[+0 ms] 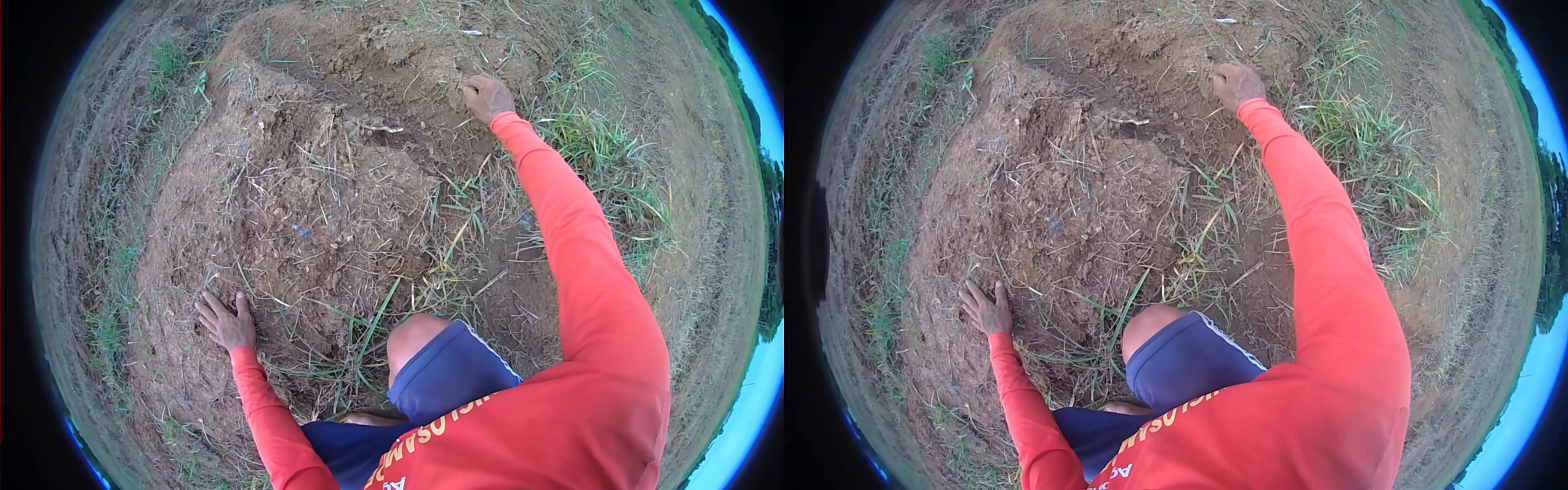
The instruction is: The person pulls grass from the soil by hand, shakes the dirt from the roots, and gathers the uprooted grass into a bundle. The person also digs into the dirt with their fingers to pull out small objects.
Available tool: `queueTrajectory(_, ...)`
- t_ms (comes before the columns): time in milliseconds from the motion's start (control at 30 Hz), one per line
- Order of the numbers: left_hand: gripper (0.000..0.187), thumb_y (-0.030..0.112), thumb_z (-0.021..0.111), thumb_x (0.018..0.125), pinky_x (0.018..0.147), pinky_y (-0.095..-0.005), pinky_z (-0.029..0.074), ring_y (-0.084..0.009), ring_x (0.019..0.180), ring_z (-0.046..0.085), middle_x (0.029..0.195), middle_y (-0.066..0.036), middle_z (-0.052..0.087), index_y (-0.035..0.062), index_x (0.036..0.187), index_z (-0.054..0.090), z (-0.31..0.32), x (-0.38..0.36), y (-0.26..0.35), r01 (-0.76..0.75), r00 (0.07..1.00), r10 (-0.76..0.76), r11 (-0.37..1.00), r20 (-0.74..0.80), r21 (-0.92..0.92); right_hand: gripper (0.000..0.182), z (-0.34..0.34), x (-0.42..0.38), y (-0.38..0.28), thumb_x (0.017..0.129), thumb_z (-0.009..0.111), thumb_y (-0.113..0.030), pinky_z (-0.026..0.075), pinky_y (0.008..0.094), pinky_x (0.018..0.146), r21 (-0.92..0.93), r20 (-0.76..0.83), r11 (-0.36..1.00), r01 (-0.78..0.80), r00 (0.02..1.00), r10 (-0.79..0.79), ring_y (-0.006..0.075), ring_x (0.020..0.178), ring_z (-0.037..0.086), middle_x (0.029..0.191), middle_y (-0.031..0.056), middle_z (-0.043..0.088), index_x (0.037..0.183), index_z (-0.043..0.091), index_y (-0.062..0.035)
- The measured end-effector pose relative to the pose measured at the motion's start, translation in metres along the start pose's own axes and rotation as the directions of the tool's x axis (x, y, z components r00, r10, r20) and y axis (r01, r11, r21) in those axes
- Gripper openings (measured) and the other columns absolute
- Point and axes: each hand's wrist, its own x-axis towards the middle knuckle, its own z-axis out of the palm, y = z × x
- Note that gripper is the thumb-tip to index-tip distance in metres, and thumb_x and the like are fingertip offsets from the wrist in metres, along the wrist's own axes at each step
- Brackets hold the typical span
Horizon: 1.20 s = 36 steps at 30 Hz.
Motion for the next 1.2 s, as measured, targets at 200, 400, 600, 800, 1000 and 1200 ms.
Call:
queueTrajectory(200,0.091,0.064,0.058,0.094,0.118,-0.0649,0.022,-0.0443,0.153,0.019,0.170,-0.018,0.014,0.0203,0.164,0.020,-0.004,-0.001,0.002,0.012,1.000,-0.012,1.000,0.013,-0.003,0.025,-0.016,-0.016,0.012,0.087,0.069,-0.029,0.054,0.0407,0.091,0.176,-0.188,0.984,-0.022,0.981,0.055,0.0317,0.102,0.069,0.108,0.0121,0.072,0.102,0.079,-0.0121)
queueTrajectory(400,0.091,0.067,0.056,0.094,0.118,-0.0655,0.022,-0.0436,0.154,0.017,0.170,-0.016,0.013,0.0214,0.165,0.019,0.003,0.002,-0.002,0.022,0.999,-0.022,1.000,0.024,0.018,0.023,-0.051,-0.026,0.016,0.085,0.075,-0.030,0.053,0.0372,0.091,0.285,-0.283,0.958,-0.013,0.954,0.097,0.0279,0.100,0.069,0.106,0.0109,0.072,0.097,0.080,-0.0121)
queueTrajectory(600,0.091,0.067,0.055,0.095,0.118,-0.0666,0.022,-0.0438,0.154,0.017,0.170,-0.016,0.013,0.0224,0.165,0.018,-0.004,0.000,0.003,0.036,0.998,-0.037,0.999,0.041,0.020,0.026,-0.064,-0.037,0.002,0.085,0.074,-0.031,0.052,0.0371,0.095,0.448,-0.296,0.888,-0.104,0.920,0.257,0.0285,0.105,0.069,0.110,0.0129,0.073,0.100,0.080,-0.0108)
queueTrajectory(800,0.090,0.067,0.054,0.095,0.117,-0.0664,0.025,-0.0438,0.153,0.019,0.170,-0.016,0.014,0.0235,0.164,0.019,-0.004,-0.001,-0.002,0.025,0.999,-0.026,0.999,0.031,0.024,0.029,-0.051,-0.059,0.021,0.087,0.072,-0.030,0.050,0.0368,0.100,0.398,-0.118,0.897,-0.194,0.958,0.260,0.0291,0.111,0.067,0.113,0.0148,0.073,0.107,0.079,-0.0094)
queueTrajectory(1000,0.094,0.068,0.061,0.091,0.116,-0.0671,0.025,-0.0417,0.154,0.018,0.170,-0.016,0.014,0.0248,0.164,0.020,0.011,0.008,-0.017,-0.065,0.994,0.066,0.998,-0.083,0.019,0.031,-0.129,-0.141,0.021,0.090,0.075,-0.023,0.055,0.0327,0.079,0.591,-0.319,0.791,-0.159,0.855,0.410,0.0225,0.091,0.069,0.104,0.0122,0.072,0.116,0.074,-0.0056)
queueTrajectory(1200,0.111,0.074,0.069,0.080,0.117,-0.0679,0.023,-0.0377,0.156,0.013,0.170,-0.017,0.013,0.0250,0.165,0.017,-0.035,0.009,0.005,-0.006,0.999,0.012,0.993,-0.047,0.117,0.032,-0.144,-0.301,0.083,0.093,0.069,-0.012,0.048,0.0244,0.047,0.907,-0.067,0.152,-0.392,0.221,0.973,0.0120,0.062,0.064,0.086,0.0062,0.068,0.123,0.063,-0.0007)
